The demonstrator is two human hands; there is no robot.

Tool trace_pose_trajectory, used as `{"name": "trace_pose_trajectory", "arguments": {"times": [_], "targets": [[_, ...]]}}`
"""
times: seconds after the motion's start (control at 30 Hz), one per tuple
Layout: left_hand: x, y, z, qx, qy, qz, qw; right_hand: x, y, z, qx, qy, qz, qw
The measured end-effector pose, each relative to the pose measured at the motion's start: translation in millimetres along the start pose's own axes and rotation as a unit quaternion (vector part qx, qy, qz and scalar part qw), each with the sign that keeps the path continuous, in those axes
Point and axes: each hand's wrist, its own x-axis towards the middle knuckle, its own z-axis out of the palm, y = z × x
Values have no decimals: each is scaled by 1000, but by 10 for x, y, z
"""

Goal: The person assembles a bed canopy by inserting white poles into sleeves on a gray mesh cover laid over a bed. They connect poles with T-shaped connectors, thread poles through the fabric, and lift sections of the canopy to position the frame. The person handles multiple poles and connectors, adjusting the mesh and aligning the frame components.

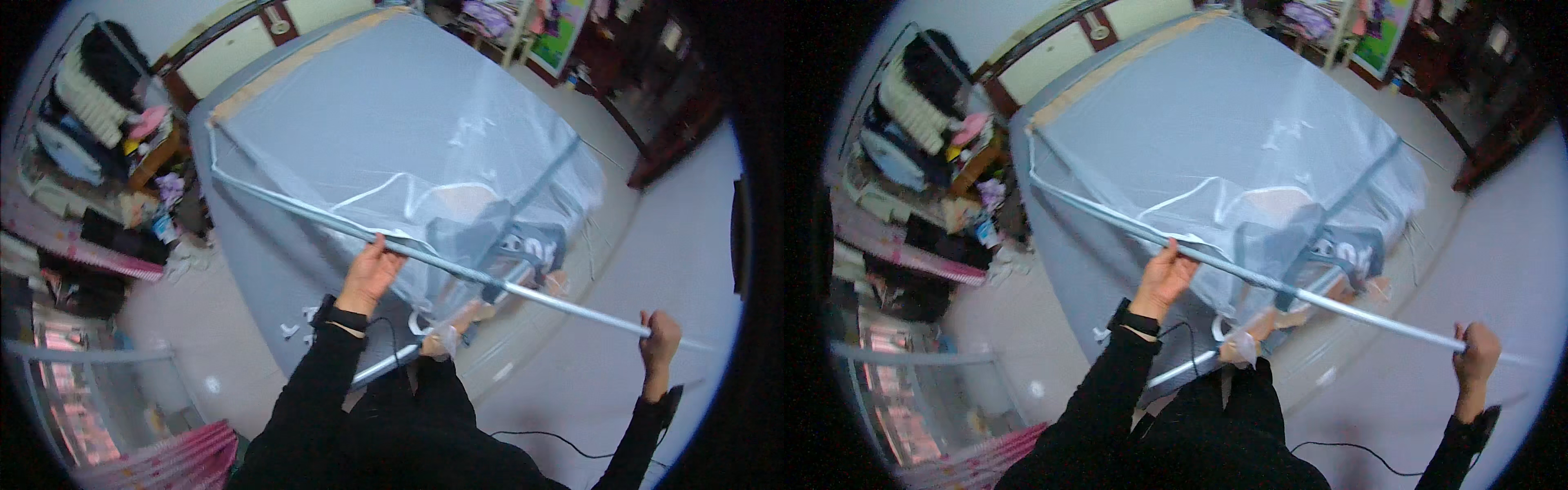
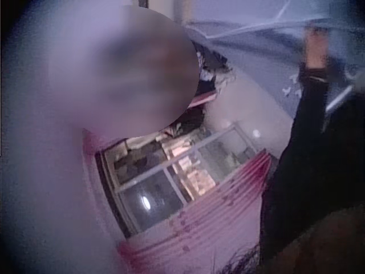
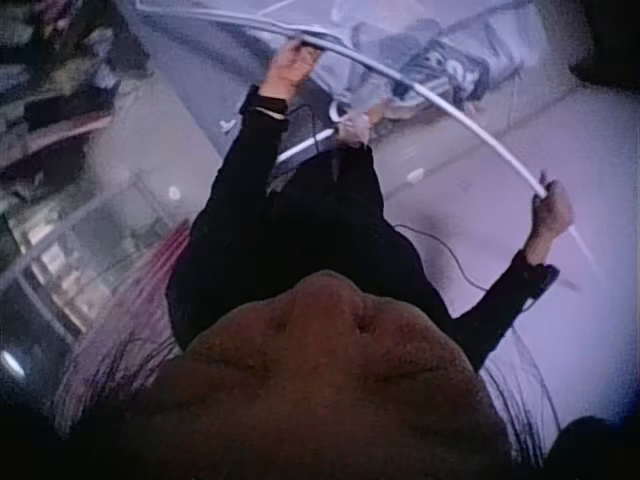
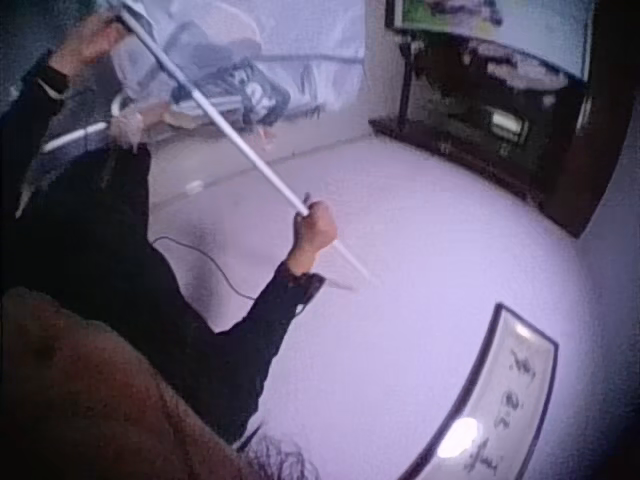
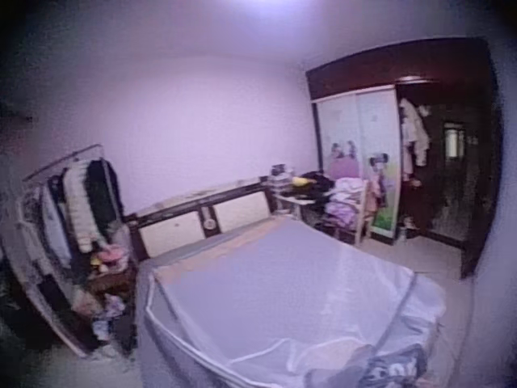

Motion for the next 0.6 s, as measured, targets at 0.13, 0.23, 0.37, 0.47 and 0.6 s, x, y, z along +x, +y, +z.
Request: {"name": "trace_pose_trajectory", "arguments": {"times": [0.13, 0.23, 0.37, 0.47, 0.6], "targets": [[-125, 21, 155, 33, 18, 20, 999, 259, -161, 219, 45, -42, 8, 998], [-138, 122, 174, 48, 53, -10, 997, 403, -197, 268, 28, -55, -15, 998], [-322, 357, -112, 244, 99, -14, 965, 587, -306, 462, 52, -97, -59, 992], [-759, 397, -520, 593, 106, -54, 796, 646, -349, 633, 54, -127, -61, 989], [-1639, 41, -944, 833, 35, -194, 518, 672, -471, 835, 150, -287, -42, 945]]}}
